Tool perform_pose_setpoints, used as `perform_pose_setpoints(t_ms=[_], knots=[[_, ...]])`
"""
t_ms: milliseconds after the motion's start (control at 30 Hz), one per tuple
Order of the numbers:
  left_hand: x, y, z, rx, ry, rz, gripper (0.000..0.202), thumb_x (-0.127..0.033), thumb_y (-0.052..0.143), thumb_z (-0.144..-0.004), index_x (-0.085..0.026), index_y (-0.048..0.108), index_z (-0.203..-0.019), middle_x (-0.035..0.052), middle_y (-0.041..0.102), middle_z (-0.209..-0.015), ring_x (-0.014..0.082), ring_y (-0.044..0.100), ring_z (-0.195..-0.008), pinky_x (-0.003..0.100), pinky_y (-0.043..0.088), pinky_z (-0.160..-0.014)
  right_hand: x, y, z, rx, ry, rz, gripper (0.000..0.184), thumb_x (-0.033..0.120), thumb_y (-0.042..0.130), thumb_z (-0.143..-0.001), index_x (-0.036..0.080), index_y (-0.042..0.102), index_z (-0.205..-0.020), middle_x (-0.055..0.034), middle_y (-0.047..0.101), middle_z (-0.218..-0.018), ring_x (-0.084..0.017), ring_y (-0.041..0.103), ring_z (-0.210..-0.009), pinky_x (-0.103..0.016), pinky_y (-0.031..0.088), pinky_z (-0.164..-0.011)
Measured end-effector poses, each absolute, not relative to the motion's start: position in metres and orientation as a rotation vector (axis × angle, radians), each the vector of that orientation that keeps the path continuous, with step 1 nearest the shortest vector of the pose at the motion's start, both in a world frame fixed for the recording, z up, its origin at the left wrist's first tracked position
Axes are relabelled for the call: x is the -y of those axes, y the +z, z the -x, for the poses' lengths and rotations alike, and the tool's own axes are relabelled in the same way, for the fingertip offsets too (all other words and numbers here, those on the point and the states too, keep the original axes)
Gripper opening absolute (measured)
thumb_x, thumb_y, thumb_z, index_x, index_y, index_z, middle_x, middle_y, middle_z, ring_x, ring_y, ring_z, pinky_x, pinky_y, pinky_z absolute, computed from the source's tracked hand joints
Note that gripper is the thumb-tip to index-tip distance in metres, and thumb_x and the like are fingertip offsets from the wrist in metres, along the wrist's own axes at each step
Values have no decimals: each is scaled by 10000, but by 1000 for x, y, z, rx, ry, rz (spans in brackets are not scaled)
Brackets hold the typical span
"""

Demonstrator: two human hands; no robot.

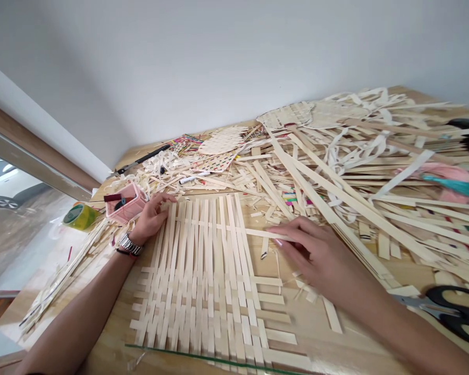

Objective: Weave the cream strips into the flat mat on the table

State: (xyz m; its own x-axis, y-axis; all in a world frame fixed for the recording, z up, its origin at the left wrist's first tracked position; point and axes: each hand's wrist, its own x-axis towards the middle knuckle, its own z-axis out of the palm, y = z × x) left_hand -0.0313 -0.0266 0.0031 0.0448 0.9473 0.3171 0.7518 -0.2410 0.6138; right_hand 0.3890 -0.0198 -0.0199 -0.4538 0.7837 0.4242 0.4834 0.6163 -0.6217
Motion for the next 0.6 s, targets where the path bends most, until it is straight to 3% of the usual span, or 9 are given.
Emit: perform_pose_setpoints(t_ms=[133, 300, 467, 600], knots=[[27, 5, 30, -1697, 1004, -2041, 459, -73, 519, -723, -230, 738, -1095, 60, 737, -1155, 276, 609, -1162, 450, 466, -1084, 20, -21, -390, 2169, 529, 967, 274, 393, 594, -1037, 269, 825, -1116, -62, 789, -984, -230, 753, -860, -394, 593, -753], [28, 9, 27, -1732, 1053, -1950, 305, -118, 536, -802, -217, 753, -992, 57, 763, -1094, 263, 646, -1084, 438, 491, -1058, 21, -23, -391, 2170, 519, 1013, 263, 403, 598, -1025, 271, 812, -1101, -67, 824, -1038, -255, 777, -922, -429, 605, -820], [27, 10, 27, -1728, 969, -1997, 290, -157, 584, -826, -217, 753, -1055, 60, 743, -1067, 259, 652, -1061, 416, 520, -1018, 22, -20, -389, 2138, 562, 1119, 280, 454, 580, -1004, 274, 776, -1090, -90, 833, -1093, -279, 779, -950, -469, 609, -874], [24, 12, 28, -1630, 866, -2074, 290, -131, 570, -849, -217, 736, -1071, 68, 753, -1099, 244, 673, -1038, 405, 537, -1002, 23, -16, -388, 2112, 611, 1186, 288, 478, 581, -981, 270, 758, -1074, -109, 825, -1041, -291, 767, -924, -461, 605, -832]])
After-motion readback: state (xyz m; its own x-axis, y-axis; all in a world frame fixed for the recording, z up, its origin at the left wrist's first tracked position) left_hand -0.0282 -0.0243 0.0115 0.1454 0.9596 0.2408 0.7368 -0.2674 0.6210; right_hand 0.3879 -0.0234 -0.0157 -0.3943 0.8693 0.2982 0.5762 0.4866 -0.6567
